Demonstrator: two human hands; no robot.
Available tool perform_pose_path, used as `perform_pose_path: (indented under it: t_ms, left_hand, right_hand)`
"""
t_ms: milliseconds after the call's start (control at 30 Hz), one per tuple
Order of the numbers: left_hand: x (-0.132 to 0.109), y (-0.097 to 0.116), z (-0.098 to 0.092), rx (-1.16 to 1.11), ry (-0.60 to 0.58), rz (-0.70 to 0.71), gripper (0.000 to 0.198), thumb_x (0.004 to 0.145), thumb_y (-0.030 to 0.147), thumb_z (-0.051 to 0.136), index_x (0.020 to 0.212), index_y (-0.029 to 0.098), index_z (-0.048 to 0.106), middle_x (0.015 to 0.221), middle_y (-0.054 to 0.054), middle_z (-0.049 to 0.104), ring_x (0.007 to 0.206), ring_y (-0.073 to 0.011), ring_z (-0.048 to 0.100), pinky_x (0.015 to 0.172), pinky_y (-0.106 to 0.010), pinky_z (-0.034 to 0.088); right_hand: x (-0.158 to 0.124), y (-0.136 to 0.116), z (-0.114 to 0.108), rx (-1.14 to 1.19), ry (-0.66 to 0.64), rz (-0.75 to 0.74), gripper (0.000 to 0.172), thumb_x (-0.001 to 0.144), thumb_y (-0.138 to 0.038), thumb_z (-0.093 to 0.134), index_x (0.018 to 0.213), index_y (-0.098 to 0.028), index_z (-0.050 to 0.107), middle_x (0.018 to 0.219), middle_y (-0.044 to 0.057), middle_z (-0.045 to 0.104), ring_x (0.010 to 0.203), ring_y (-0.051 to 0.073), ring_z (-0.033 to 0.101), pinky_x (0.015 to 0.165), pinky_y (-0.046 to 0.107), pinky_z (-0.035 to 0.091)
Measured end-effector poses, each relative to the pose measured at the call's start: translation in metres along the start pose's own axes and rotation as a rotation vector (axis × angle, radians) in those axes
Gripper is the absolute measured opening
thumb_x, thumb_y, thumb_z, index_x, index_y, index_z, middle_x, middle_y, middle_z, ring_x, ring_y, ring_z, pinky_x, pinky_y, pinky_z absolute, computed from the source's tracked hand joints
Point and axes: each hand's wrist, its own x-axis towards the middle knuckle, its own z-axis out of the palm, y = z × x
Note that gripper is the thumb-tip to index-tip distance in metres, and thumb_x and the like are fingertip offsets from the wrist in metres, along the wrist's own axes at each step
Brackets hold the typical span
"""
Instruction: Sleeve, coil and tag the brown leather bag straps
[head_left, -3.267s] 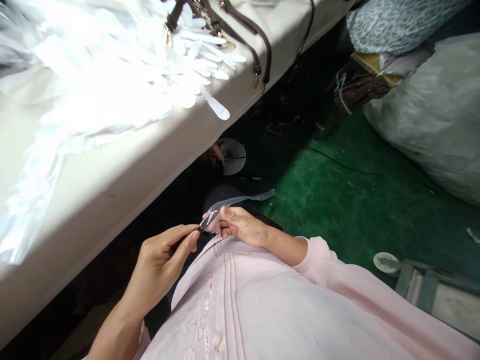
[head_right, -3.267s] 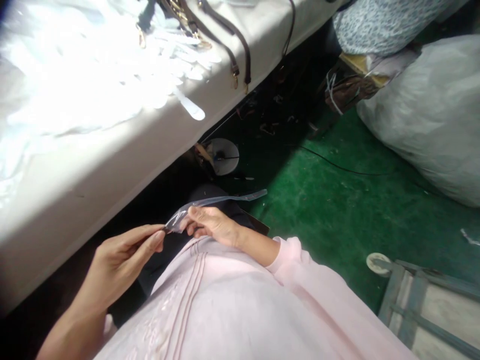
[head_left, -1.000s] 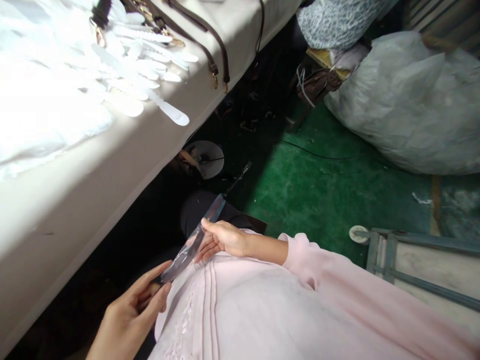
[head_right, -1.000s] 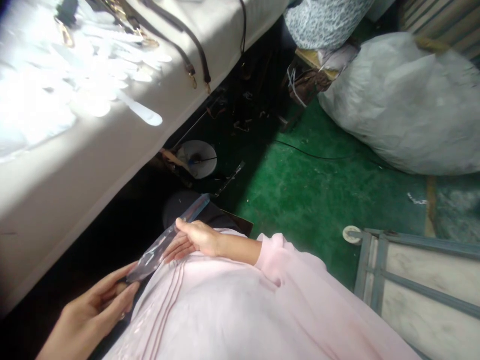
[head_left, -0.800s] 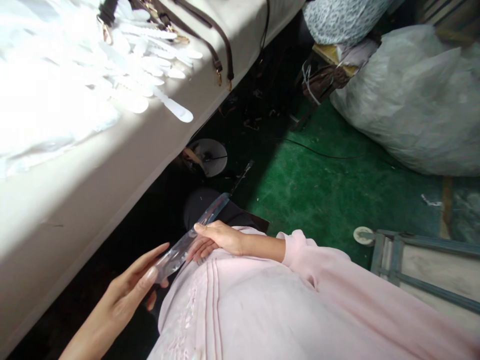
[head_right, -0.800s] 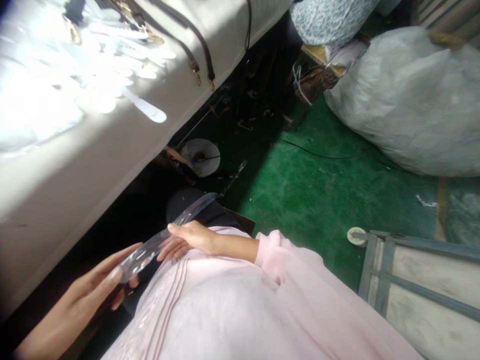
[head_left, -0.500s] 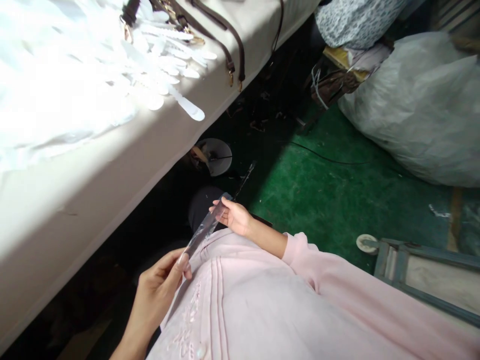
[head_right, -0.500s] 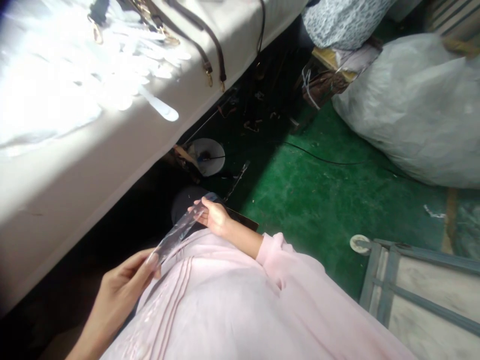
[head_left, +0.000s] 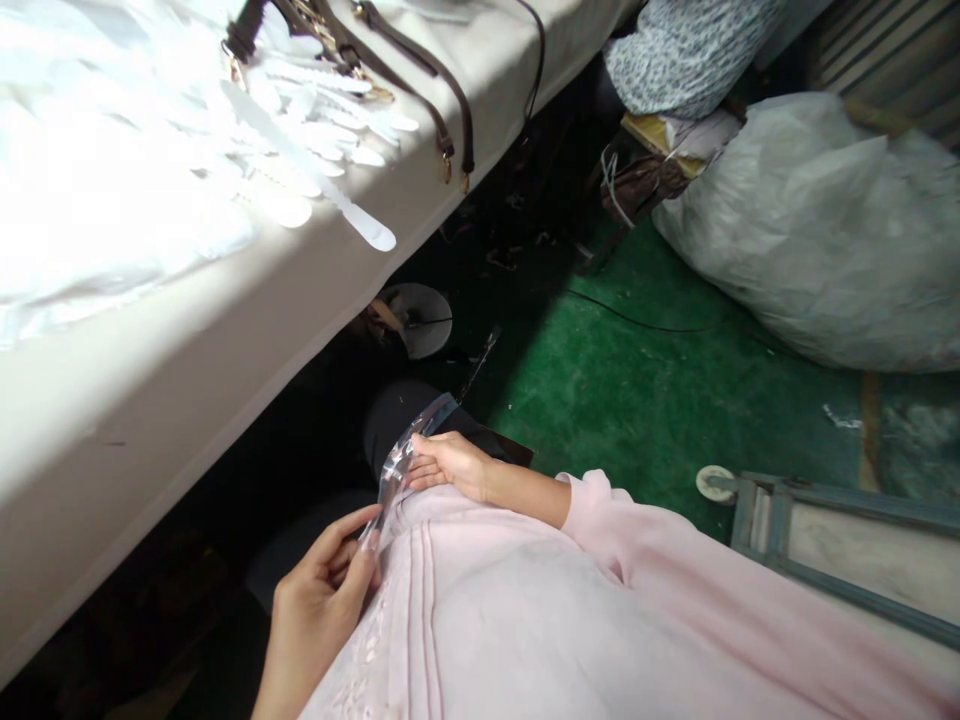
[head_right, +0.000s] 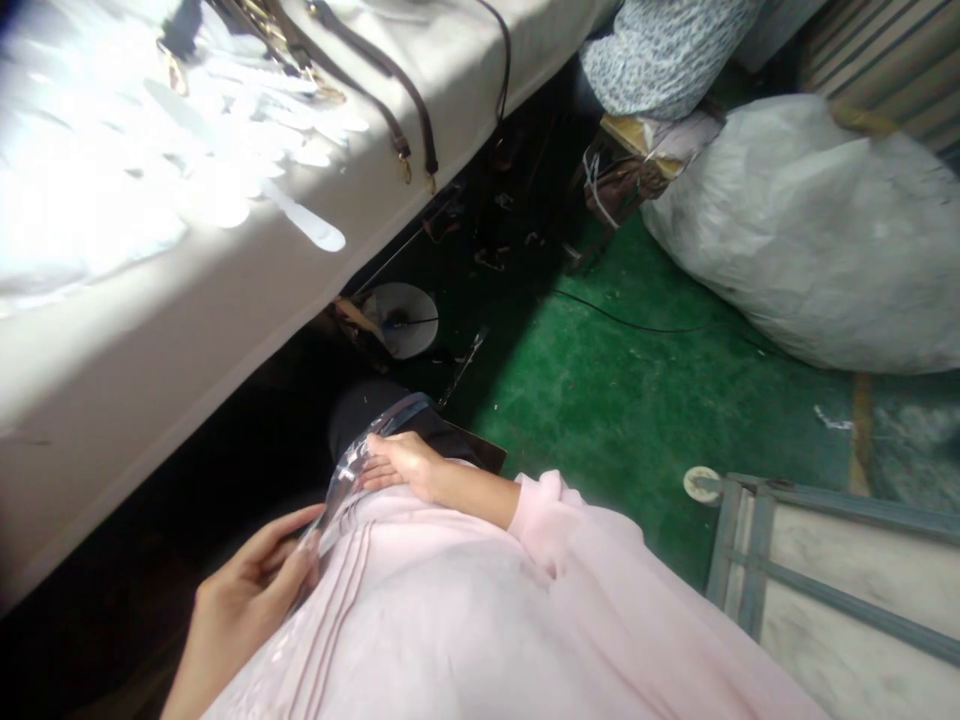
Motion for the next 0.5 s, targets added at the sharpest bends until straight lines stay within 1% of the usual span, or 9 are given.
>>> perform_pose_path:
  t_ms: [67, 133, 233, 333, 433, 500]
  left_hand:
    - [0.000, 0.005, 0.006, -0.014, 0.037, 0.042, 0.046, 0.078, 0.057, 0.071, 0.101, 0.017, 0.071, 0.059, 0.001, 0.061, 0.058, -0.0154, 0.057, 0.054, -0.022, 0.046]
    - [-0.001, 0.009, 0.010, -0.028, 0.055, 0.072, 0.038, 0.080, 0.054, 0.070, 0.094, 0.018, 0.069, 0.059, 0.001, 0.061, 0.054, -0.0141, 0.053, 0.050, -0.022, 0.041]
    - [-0.003, 0.012, 0.014, -0.066, 0.002, 0.096, 0.031, 0.084, 0.049, 0.067, 0.086, 0.019, 0.065, 0.063, 0.001, 0.062, 0.048, -0.0114, 0.044, 0.046, -0.023, 0.034]
    - [-0.008, 0.012, 0.014, -0.128, -0.036, 0.083, 0.029, 0.088, 0.046, 0.064, 0.079, 0.019, 0.062, 0.065, 0.000, 0.063, 0.051, -0.0109, 0.044, 0.050, -0.023, 0.036]
    - [-0.013, 0.009, 0.011, -0.205, -0.043, 0.043, 0.030, 0.087, 0.047, 0.064, 0.077, 0.019, 0.059, 0.065, 0.001, 0.060, 0.053, -0.0108, 0.045, 0.051, -0.022, 0.037]
    - [-0.014, 0.006, 0.009, -0.233, -0.064, 0.017, 0.033, 0.083, 0.048, 0.069, 0.075, 0.019, 0.056, 0.065, 0.001, 0.058, 0.054, -0.0105, 0.046, 0.051, -0.022, 0.037]
  right_hand:
    - [0.001, -0.004, -0.003, 0.048, -0.029, 0.001, 0.032, 0.102, -0.033, 0.052, 0.092, -0.009, 0.070, 0.080, 0.010, 0.074, 0.066, 0.012, 0.069, 0.069, 0.022, 0.056]
    - [0.002, -0.009, -0.007, 0.123, -0.073, -0.004, 0.033, 0.103, -0.033, 0.048, 0.100, -0.010, 0.071, 0.088, 0.010, 0.076, 0.072, 0.011, 0.070, 0.072, 0.021, 0.056]
    - [0.007, -0.014, -0.013, 0.244, -0.115, -0.020, 0.039, 0.105, -0.035, 0.041, 0.106, -0.010, 0.070, 0.094, 0.010, 0.077, 0.078, 0.013, 0.073, 0.070, 0.021, 0.057]
    - [0.013, -0.013, -0.017, 0.348, -0.107, -0.014, 0.043, 0.105, -0.039, 0.037, 0.105, -0.009, 0.067, 0.091, 0.010, 0.077, 0.077, 0.015, 0.074, 0.068, 0.023, 0.057]
    - [0.020, -0.011, -0.019, 0.419, -0.113, -0.017, 0.040, 0.107, -0.033, 0.034, 0.102, -0.009, 0.065, 0.086, 0.008, 0.076, 0.075, 0.015, 0.074, 0.070, 0.023, 0.058]
    - [0.024, -0.010, -0.020, 0.436, -0.101, -0.050, 0.039, 0.107, -0.028, 0.032, 0.098, -0.010, 0.065, 0.083, 0.007, 0.075, 0.072, 0.012, 0.073, 0.069, 0.021, 0.056]
